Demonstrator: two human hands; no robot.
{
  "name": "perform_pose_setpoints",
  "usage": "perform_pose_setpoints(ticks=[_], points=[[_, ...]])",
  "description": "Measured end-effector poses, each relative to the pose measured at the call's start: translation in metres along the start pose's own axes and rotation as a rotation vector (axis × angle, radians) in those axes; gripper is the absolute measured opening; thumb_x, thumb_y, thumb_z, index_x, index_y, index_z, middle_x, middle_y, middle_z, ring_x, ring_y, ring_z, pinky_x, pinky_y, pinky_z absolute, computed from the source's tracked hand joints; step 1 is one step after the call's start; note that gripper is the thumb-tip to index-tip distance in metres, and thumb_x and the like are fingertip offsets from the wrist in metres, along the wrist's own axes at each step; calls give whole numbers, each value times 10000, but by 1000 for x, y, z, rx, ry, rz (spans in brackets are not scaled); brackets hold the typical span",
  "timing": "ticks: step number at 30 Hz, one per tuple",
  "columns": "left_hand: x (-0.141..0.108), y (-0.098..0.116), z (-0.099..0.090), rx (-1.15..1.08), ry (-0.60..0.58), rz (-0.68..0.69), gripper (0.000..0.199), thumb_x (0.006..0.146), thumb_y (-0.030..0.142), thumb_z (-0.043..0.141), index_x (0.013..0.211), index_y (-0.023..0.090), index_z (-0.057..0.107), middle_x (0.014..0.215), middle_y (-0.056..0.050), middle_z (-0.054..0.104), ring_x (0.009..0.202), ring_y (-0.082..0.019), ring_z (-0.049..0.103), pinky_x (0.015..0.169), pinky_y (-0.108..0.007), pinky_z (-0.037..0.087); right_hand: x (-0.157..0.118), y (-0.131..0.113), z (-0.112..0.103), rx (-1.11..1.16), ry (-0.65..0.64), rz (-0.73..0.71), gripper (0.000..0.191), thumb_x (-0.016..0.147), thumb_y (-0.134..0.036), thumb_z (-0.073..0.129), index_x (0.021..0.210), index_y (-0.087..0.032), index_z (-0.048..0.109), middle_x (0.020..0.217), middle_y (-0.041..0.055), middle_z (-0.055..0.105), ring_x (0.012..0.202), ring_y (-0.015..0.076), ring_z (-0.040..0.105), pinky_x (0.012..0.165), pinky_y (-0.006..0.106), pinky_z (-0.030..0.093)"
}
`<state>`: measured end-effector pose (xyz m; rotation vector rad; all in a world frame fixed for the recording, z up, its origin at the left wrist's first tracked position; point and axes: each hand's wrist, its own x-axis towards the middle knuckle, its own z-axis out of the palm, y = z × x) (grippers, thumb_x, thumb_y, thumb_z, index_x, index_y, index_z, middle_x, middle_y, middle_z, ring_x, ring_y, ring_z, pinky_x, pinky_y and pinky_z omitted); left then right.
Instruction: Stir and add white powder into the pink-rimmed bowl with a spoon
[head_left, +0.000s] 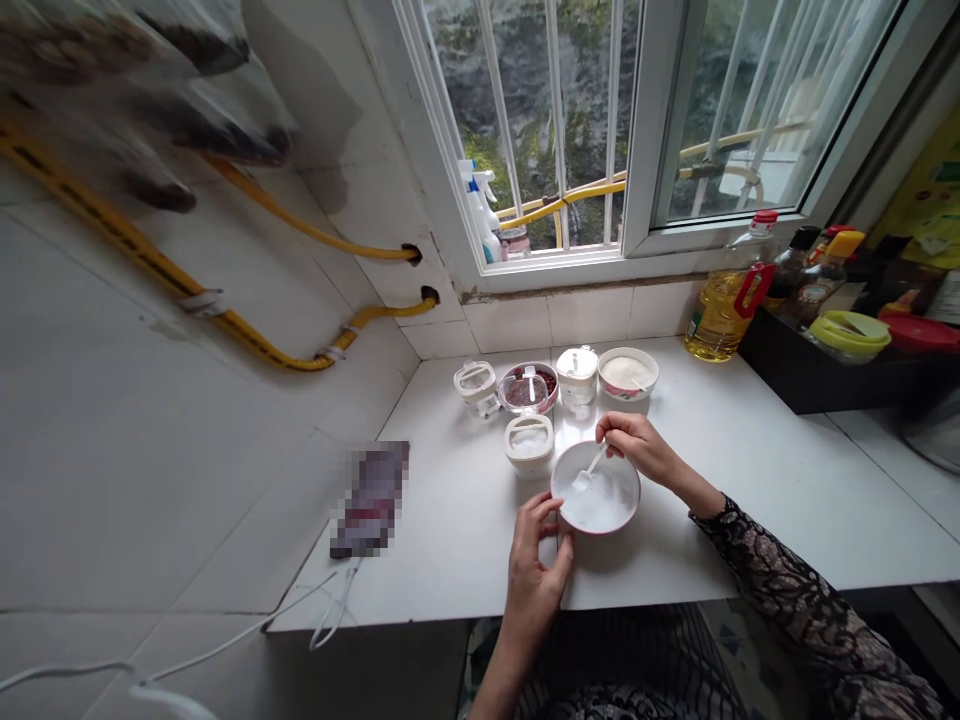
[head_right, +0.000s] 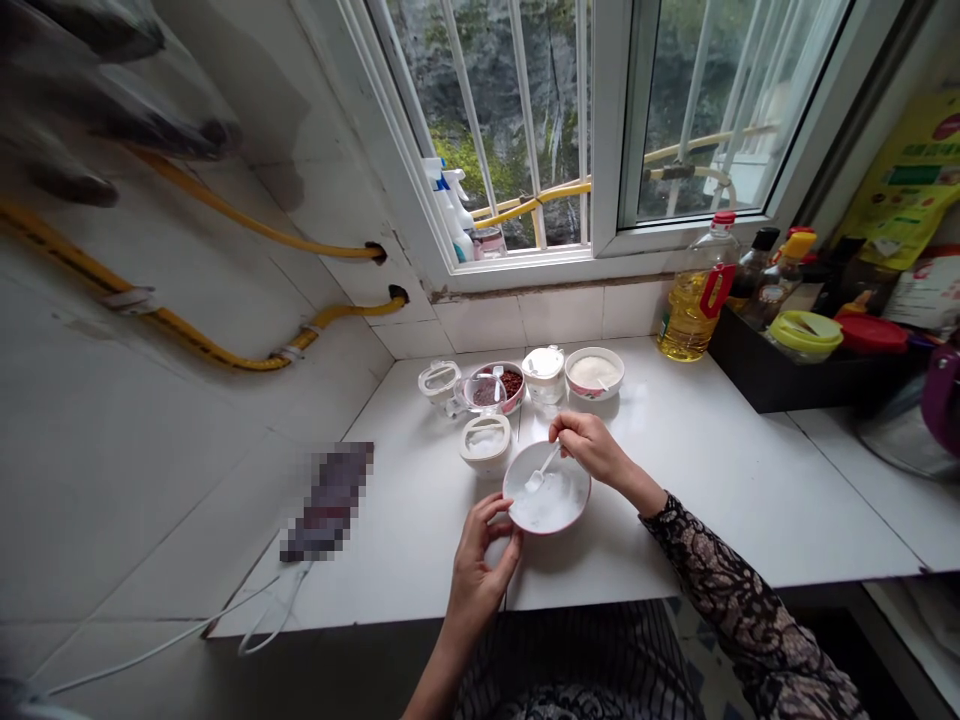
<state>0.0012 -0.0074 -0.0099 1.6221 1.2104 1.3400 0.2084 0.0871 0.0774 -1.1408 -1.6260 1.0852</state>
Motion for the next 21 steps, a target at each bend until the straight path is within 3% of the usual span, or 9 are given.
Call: perform_pose_setpoints(ticks=[10, 15, 18, 21], points=[[-1, 0, -1, 14, -6, -2, 302, 869, 184, 616, 1162, 252, 641, 1282, -89, 579, 850, -145, 694, 823, -307, 587, 3, 2, -2, 220, 34, 100, 110, 655, -209, 533, 632, -180, 636, 516, -38, 525, 488, 109, 473, 553, 259, 416], [0, 1, -1, 8, 2, 15, 290, 869, 192, 619, 1152, 253, 648, 1267, -92, 591, 908, -170, 695, 813, -304, 591, 9, 3, 0, 324, 65, 124, 96, 684, -274, 560, 706, -194, 609, 464, -65, 473, 497, 135, 510, 576, 287, 442], [1, 1, 0, 7, 4, 20, 285, 871, 191, 616, 1148, 248, 648, 1262, -95, 599, 920, -176, 694, 814, -306, 593, 12, -1, 8, 297, 118, 44, 120, 764, -313, 572, 798, -200, 596, 533, -48, 537, 576, 159, 572, 633, 307, 468], [1, 1, 0, 9, 0, 24, 291, 872, 188, 614, 1155, 246, 644, 1262, -96, 600, 903, -172, 695, 811, -307, 594, 12, -7, 20, 108, 195, -139, 137, 897, -318, 522, 892, -202, 594, 663, 2, 639, 676, 180, 625, 709, 331, 484]])
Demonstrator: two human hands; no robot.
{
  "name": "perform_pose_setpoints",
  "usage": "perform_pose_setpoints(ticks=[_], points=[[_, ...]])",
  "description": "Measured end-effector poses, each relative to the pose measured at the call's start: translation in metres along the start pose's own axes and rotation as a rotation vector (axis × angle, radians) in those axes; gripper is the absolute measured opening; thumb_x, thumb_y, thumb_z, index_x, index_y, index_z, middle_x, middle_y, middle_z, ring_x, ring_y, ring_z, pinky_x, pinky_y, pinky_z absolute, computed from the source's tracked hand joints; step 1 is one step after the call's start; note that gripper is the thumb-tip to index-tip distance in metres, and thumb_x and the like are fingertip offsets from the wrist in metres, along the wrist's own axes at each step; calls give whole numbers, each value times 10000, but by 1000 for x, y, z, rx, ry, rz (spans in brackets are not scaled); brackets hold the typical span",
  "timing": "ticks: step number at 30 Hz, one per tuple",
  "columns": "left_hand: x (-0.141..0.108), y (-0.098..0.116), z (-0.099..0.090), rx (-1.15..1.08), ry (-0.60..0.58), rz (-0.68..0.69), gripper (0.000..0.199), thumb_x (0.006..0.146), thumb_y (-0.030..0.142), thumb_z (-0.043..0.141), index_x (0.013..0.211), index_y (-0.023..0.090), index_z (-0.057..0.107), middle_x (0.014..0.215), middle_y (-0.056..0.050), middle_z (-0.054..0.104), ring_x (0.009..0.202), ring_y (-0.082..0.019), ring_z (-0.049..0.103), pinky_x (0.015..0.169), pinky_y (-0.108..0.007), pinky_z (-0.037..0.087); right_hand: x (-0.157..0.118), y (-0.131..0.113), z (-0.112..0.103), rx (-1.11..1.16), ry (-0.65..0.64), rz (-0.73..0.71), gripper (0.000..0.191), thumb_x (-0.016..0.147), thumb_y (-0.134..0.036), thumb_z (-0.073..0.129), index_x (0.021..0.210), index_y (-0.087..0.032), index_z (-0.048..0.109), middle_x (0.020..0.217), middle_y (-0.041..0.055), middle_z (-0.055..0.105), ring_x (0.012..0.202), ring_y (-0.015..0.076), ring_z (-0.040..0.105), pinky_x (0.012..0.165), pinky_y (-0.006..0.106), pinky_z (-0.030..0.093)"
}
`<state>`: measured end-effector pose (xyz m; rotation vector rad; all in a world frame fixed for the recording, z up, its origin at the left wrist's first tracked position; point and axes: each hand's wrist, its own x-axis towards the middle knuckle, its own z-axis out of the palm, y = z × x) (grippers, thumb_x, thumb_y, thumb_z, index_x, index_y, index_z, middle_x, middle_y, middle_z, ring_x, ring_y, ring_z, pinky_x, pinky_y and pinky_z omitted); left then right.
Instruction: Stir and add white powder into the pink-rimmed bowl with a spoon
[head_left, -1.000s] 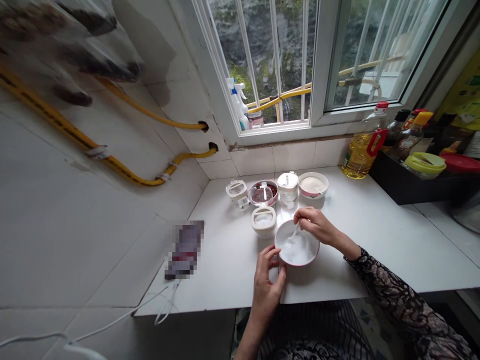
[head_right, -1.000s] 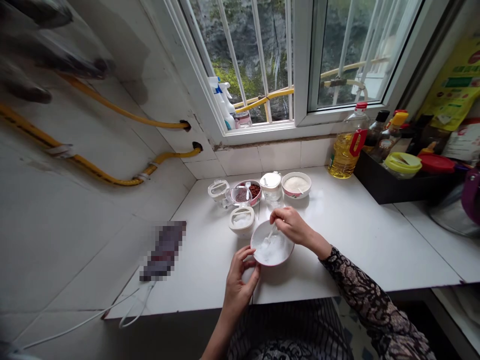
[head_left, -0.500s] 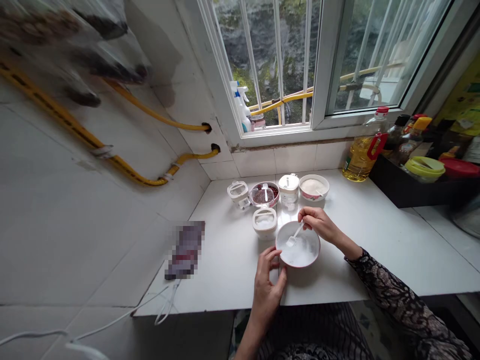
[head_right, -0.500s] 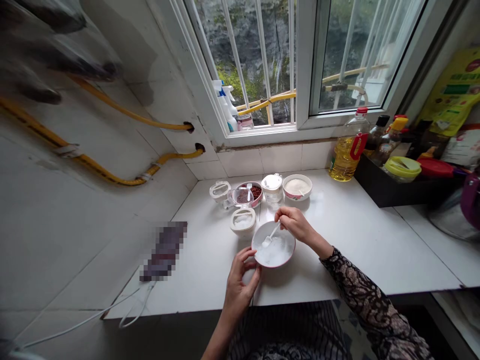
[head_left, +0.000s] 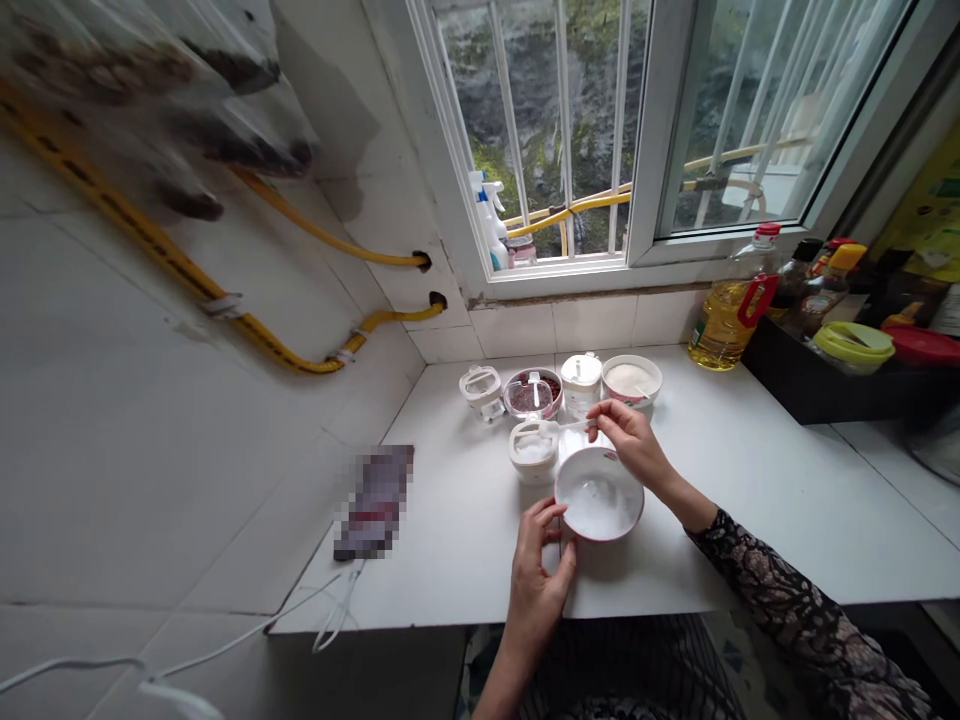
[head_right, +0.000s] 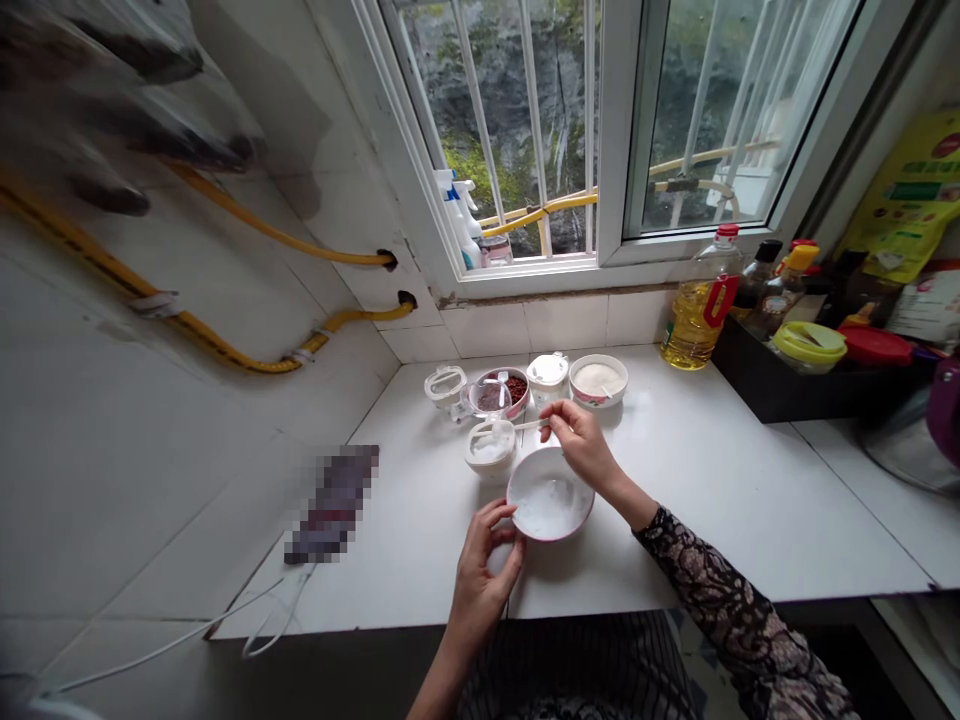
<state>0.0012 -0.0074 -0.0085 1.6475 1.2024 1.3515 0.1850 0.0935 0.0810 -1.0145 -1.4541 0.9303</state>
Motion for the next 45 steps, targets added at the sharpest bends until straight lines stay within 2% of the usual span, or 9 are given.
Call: perform_pose_setpoints(ticks=[2, 6, 9, 13, 17, 25, 31, 37, 45], points=[[0, 0, 0, -2, -3, 3, 292, 874, 187, 612, 1159, 245, 640, 1268, -97, 596, 895, -169, 697, 811, -309, 595, -2, -1, 7, -213, 14, -194, 138, 963, -271, 480, 949, -205, 600, 753, 33, 692, 736, 191, 640, 778, 357, 482], [-1, -1, 0, 0, -2, 10, 277, 884, 187, 602, 1153, 242, 637, 1269, -99, 588, 935, -179, 696, 819, -309, 595, -7, 2, 15, -598, -72, -596, 188, 985, -129, 436, 986, -200, 610, 778, 46, 718, 816, 210, 648, 957, 425, 433], [0, -1, 0, 5, -3, 16, 281, 881, 178, 601, 1153, 235, 635, 1271, -103, 587, 943, -179, 694, 820, -307, 595, -7, 0, 12, -662, -58, -694, 210, 986, -91, 426, 1011, -203, 601, 801, 42, 723, 845, 209, 654, 995, 436, 413], [0, -1, 0, 16, 1, 16, 284, 880, 180, 602, 1157, 232, 635, 1271, -105, 591, 937, -177, 692, 819, -306, 595, -8, -8, -3, -534, -5, -534, 157, 976, -132, 472, 980, -222, 601, 765, 18, 687, 780, 203, 632, 876, 386, 462], [0, 1, 0, 18, -1, 14, 289, 878, 185, 608, 1161, 235, 639, 1268, -105, 594, 964, -183, 690, 817, -300, 596, -10, -9, -23, -492, -55, -322, 149, 915, -123, 497, 955, -211, 609, 751, 19, 654, 754, 202, 603, 726, 323, 466], [0, 0, 0, 15, 13, 17, 277, 880, 200, 608, 1151, 234, 650, 1256, -102, 601, 983, -186, 685, 820, -295, 596, -9, -6, -37, -783, -363, -417, 193, 861, -42, 450, 851, -188, 576, 740, 46, 681, 706, 197, 600, 862, 406, 439], [0, 0, 0, 0, 17, 8, 282, 873, 202, 614, 1152, 223, 652, 1254, -103, 604, 949, -177, 689, 815, -296, 601, -17, -14, -25, -672, -529, -377, 216, 801, -23, 450, 783, -205, 565, 733, 24, 642, 719, 179, 583, 806, 340, 467], [0, 1, 0, 0, 13, 4, 288, 873, 178, 617, 1154, 237, 641, 1252, -92, 600, 837, -141, 694, 797, -294, 603, -15, -9, -27, -539, -390, -257, 212, 799, -66, 441, 717, -207, 578, 686, 4, 635, 688, 167, 559, 766, 327, 462], [-1, 1, 0, 1, 4, -2, 285, 879, 189, 611, 1157, 243, 642, 1265, -92, 594, 875, -153, 692, 809, -298, 593, -6, 1, -33, -42, -280, 172, 125, 700, -183, 478, 663, -181, 597, 584, -32, 532, 523, 106, 455, 540, 244, 384]])
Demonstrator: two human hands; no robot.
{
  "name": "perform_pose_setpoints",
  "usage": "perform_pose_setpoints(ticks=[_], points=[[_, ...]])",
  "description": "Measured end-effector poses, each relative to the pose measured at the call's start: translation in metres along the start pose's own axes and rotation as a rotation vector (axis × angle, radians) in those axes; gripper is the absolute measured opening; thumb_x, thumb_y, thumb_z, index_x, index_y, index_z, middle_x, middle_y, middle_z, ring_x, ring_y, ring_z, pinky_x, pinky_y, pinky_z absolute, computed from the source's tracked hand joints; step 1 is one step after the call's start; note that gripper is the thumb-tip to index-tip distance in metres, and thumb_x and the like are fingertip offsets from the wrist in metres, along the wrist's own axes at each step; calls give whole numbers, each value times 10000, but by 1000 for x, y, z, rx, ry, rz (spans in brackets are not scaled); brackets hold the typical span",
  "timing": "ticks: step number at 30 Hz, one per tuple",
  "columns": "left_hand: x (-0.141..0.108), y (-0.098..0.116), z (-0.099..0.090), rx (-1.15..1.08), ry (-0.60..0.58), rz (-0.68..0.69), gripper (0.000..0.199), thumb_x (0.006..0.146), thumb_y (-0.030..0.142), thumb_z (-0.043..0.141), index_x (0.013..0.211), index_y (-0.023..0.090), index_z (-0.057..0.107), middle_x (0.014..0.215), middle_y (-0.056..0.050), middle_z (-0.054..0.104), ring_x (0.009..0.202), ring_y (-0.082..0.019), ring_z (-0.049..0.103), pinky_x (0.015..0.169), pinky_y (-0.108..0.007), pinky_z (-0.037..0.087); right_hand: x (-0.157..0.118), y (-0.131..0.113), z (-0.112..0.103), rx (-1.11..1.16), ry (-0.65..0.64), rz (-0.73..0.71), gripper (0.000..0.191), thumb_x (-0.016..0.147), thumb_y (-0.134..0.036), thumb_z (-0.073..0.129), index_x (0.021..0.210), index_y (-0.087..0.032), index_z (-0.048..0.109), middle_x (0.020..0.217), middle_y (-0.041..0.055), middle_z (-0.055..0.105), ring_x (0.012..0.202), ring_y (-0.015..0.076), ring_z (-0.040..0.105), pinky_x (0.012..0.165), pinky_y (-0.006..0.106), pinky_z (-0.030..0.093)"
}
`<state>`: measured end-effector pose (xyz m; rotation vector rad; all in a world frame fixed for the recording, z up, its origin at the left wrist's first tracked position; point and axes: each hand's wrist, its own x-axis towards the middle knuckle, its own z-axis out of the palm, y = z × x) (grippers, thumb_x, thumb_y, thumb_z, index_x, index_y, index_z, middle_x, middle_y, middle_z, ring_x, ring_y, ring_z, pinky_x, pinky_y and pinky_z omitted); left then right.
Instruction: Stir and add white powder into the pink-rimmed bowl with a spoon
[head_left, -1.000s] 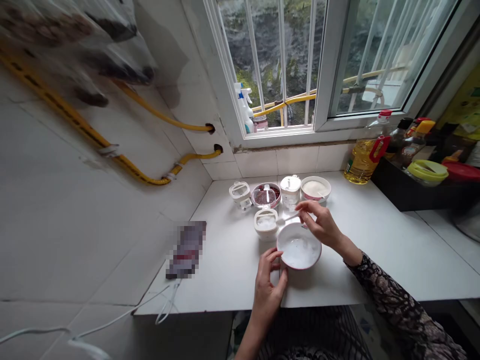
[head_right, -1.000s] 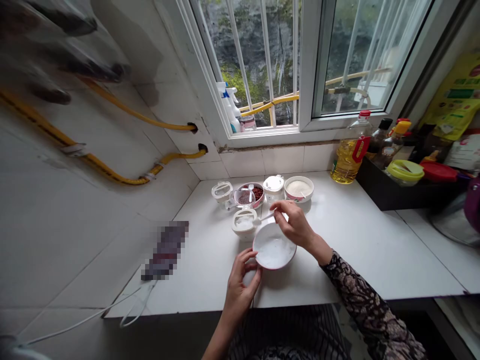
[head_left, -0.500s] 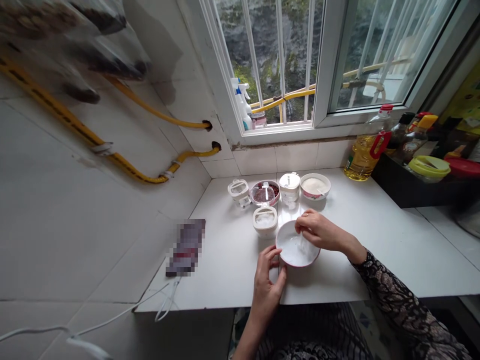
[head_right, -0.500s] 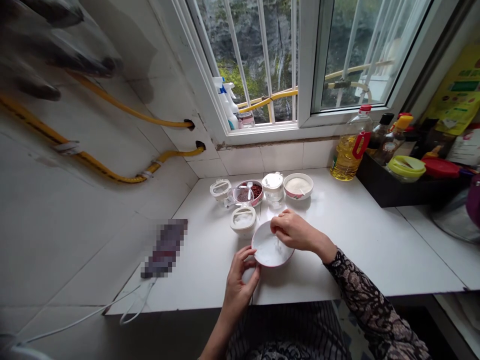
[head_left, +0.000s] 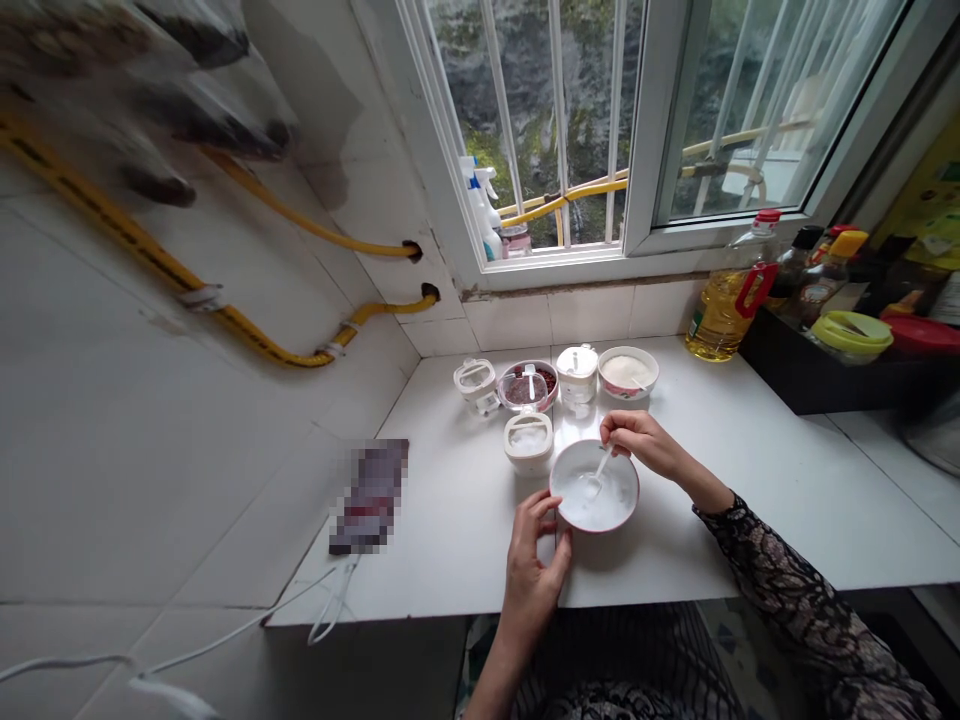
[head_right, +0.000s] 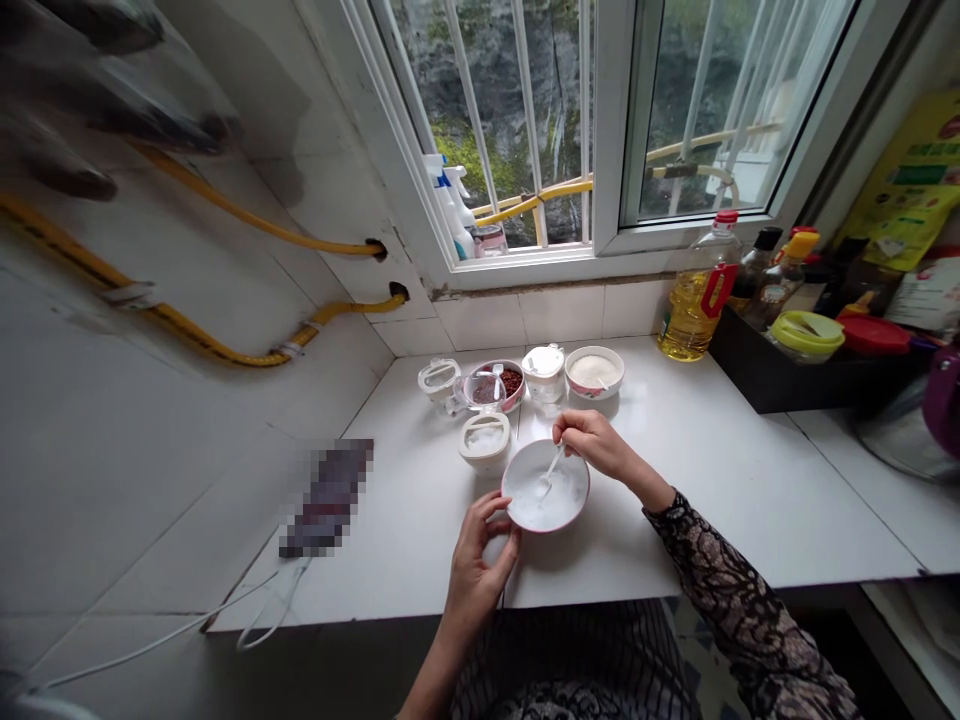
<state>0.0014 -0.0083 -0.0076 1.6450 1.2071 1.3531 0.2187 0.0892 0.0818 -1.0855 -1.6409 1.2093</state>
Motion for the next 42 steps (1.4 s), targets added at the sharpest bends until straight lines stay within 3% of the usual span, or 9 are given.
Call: perform_pose_setpoints(ticks=[5, 18, 21, 25, 28, 30, 34, 39, 42], points=[[1, 0, 0, 3, 10, 17, 285, 871, 189, 616, 1151, 229, 647, 1252, -104, 601, 933, -178, 690, 802, -297, 593, 3, 1, 1, 180, 45, 80, 86, 654, -214, 547, 635, -171, 619, 561, -35, 539, 488, 93, 436, 542, 259, 403], [2, 1, 1, -5, 17, 11, 275, 858, 195, 633, 1131, 223, 658, 1245, -110, 613, 970, -194, 686, 804, -303, 603, 12, 4, 16, 273, 176, 58, 130, 727, -320, 599, 773, -199, 592, 515, -57, 508, 535, 144, 532, 565, 286, 435], [1, 0, 1, -2, 9, 11, 279, 862, 186, 623, 1137, 227, 652, 1255, -108, 608, 975, -196, 688, 805, -307, 602, 12, 1, 29, 137, 259, -72, 155, 840, -344, 572, 873, -197, 606, 609, -21, 600, 620, 166, 598, 641, 309, 481], [1, -1, 1, -5, 0, 17, 294, 868, 175, 611, 1154, 231, 643, 1269, -106, 599, 995, -195, 684, 824, -310, 597, 9, -3, 42, -291, 355, -396, 119, 967, -267, 508, 956, -213, 614, 758, 34, 703, 763, 205, 651, 844, 398, 495], [1, -1, 1, -13, -3, 11, 285, 877, 189, 609, 1157, 228, 643, 1277, -109, 595, 1013, -200, 680, 827, -311, 596, 8, -3, 47, -601, 302, -632, 158, 988, -177, 475, 944, -224, 619, 788, 40, 727, 837, 216, 670, 1020, 463, 419], [1, -1, 1, -15, -1, 4, 278, 878, 200, 616, 1153, 225, 645, 1277, -110, 598, 1021, -205, 678, 825, -312, 598, 8, -3, 47, -682, 273, -698, 188, 994, -148, 454, 954, -224, 621, 820, 42, 738, 861, 213, 678, 1061, 473, 390], [1, -1, 1, -5, -2, 12, 289, 873, 187, 617, 1158, 228, 641, 1276, -111, 600, 1010, -205, 681, 821, -315, 600, 4, -7, 38, -565, 329, -642, 158, 980, -165, 480, 958, -227, 624, 806, 36, 729, 823, 217, 665, 995, 466, 437], [1, 0, 1, 0, 3, 12, 295, 865, 168, 615, 1152, 233, 640, 1273, -107, 595, 954, -185, 688, 817, -311, 597, -3, -6, 15, -388, 305, -367, 166, 955, -212, 471, 965, -214, 636, 708, 19, 642, 688, 200, 612, 669, 333, 493], [1, 0, 1, -3, 2, 13, 290, 867, 172, 612, 1149, 231, 641, 1260, -104, 596, 965, -186, 687, 813, -305, 598, -4, -2, 5, -562, 212, -431, 184, 903, -134, 465, 887, -208, 633, 731, 29, 664, 740, 205, 615, 797, 378, 489]])
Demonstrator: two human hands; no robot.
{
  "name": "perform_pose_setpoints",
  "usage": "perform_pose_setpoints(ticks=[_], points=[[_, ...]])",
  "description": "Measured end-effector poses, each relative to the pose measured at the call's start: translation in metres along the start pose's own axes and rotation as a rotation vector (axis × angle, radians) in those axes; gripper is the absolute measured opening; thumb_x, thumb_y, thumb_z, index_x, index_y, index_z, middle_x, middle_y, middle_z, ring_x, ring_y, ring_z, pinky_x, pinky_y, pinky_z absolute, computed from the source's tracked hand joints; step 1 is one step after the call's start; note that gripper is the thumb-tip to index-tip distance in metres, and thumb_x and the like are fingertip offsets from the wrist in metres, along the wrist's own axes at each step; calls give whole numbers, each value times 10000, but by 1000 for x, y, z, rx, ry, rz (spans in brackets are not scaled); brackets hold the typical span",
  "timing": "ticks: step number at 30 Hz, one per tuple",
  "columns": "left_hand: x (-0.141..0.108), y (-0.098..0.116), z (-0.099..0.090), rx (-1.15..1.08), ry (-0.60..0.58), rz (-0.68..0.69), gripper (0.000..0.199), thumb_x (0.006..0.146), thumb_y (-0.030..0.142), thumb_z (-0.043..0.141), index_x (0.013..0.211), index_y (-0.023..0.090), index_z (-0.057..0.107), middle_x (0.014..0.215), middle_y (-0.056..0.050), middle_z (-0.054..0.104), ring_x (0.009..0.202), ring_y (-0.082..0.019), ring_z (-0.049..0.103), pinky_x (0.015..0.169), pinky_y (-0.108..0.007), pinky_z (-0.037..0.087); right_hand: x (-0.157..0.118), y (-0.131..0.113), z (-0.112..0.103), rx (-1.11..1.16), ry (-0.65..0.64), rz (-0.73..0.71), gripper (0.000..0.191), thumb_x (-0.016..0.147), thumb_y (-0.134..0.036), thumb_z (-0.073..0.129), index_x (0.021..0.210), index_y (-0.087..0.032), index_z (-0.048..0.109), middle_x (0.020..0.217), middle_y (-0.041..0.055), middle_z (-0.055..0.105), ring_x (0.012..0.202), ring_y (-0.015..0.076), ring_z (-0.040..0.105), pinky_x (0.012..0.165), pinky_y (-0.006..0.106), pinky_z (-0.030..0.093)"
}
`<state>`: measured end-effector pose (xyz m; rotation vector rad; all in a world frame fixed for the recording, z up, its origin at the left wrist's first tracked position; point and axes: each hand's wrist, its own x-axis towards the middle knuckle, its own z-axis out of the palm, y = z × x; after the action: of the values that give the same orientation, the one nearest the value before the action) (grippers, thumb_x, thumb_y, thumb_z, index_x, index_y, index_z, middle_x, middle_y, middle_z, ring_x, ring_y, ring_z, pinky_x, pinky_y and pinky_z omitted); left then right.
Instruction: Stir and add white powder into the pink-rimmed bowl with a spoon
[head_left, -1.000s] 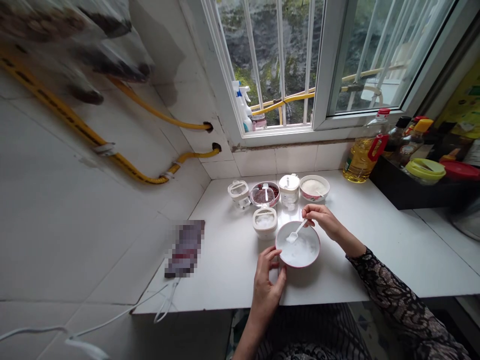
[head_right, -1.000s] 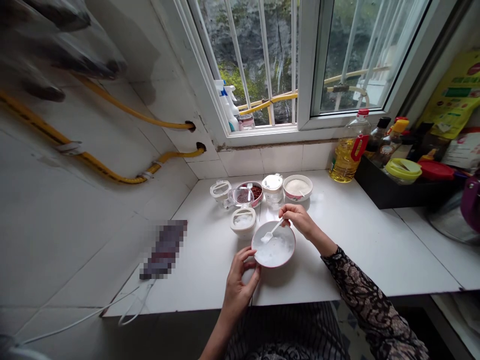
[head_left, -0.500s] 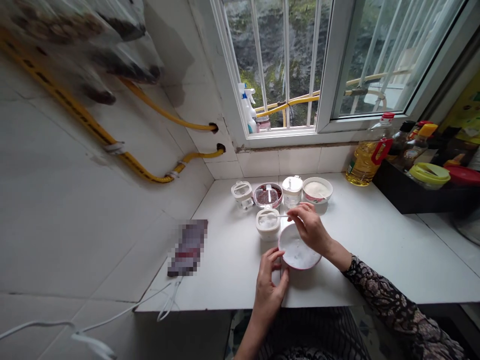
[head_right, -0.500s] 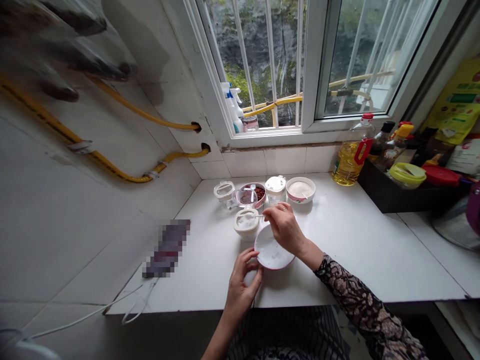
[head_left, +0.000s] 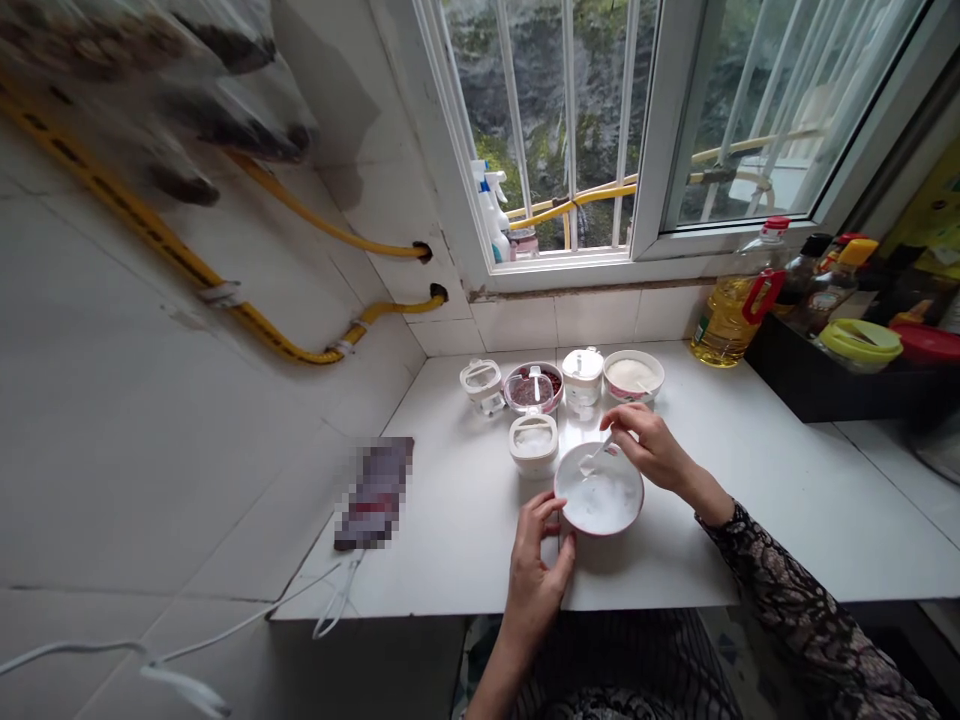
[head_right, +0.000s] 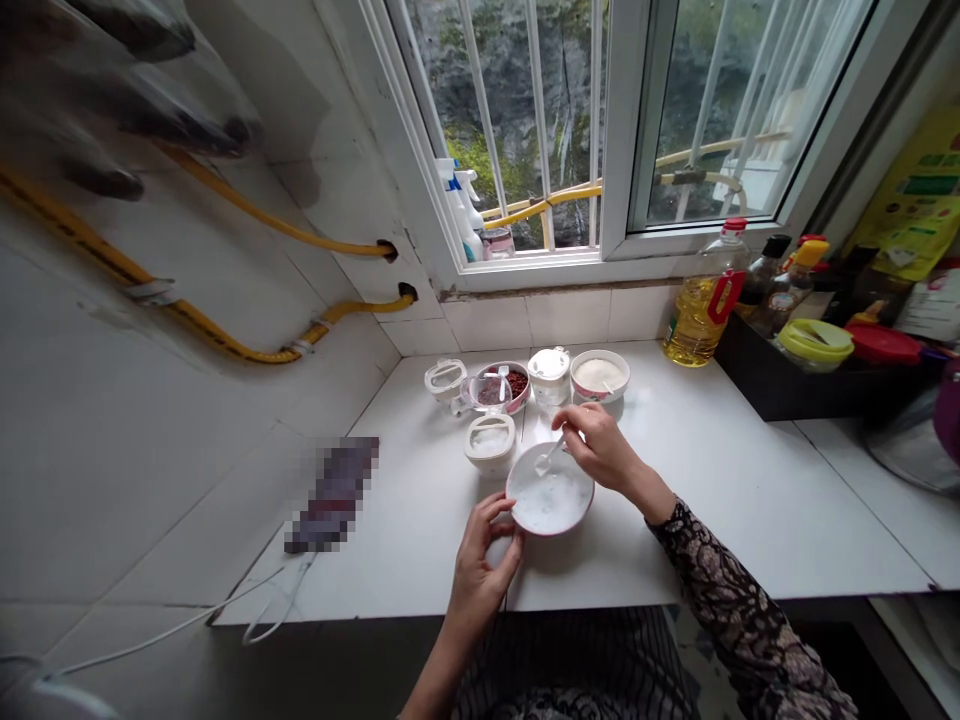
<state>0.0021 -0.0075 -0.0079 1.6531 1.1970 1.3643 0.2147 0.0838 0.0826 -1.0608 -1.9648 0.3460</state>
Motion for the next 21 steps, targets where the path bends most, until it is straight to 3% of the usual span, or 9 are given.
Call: perform_pose_setpoints(ticks=[4, 7, 10, 14, 21], points=[[0, 0, -1, 9, 0, 8, 297, 873, 173, 609, 1162, 235, 635, 1256, -100, 595, 962, -183, 684, 814, -303, 599, -3, -1, 5, -151, -195, -170, 216, 855, -55, 445, 841, -198, 607, 689, 17, 659, 644, 178, 590, 953, 465, 432], [0, 0, -1, 3, 3, 9, 297, 875, 172, 609, 1165, 232, 635, 1262, -102, 593, 959, -182, 683, 822, -306, 599, -5, -8, 11, -95, -324, -186, 222, 862, -50, 431, 836, -200, 594, 706, 14, 660, 642, 167, 587, 956, 444, 439], [0, 0, 0, 0, 1, 4, 307, 874, 163, 606, 1172, 235, 633, 1272, -101, 588, 952, -177, 686, 828, -304, 597, -7, -13, 15, -4, -357, -145, 236, 859, -48, 421, 818, -210, 588, 746, 15, 677, 690, 167, 593, 927, 398, 452], [0, -1, 0, 6, 1, 8, 313, 870, 155, 609, 1170, 241, 633, 1267, -94, 589, 922, -164, 687, 823, -300, 595, -5, -10, 12, 93, -278, 20, 219, 809, -70, 434, 750, -207, 595, 716, 15, 658, 716, 176, 585, 821, 345, 460], [0, -1, 0, 18, -1, 18, 299, 878, 165, 609, 1167, 239, 634, 1263, -98, 588, 908, -161, 689, 811, -293, 596, 1, 2, 4, 507, -178, 430, 141, 725, -187, 473, 689, -188, 609, 561, -32, 517, 526, 120, 477, 566, 253, 407]])
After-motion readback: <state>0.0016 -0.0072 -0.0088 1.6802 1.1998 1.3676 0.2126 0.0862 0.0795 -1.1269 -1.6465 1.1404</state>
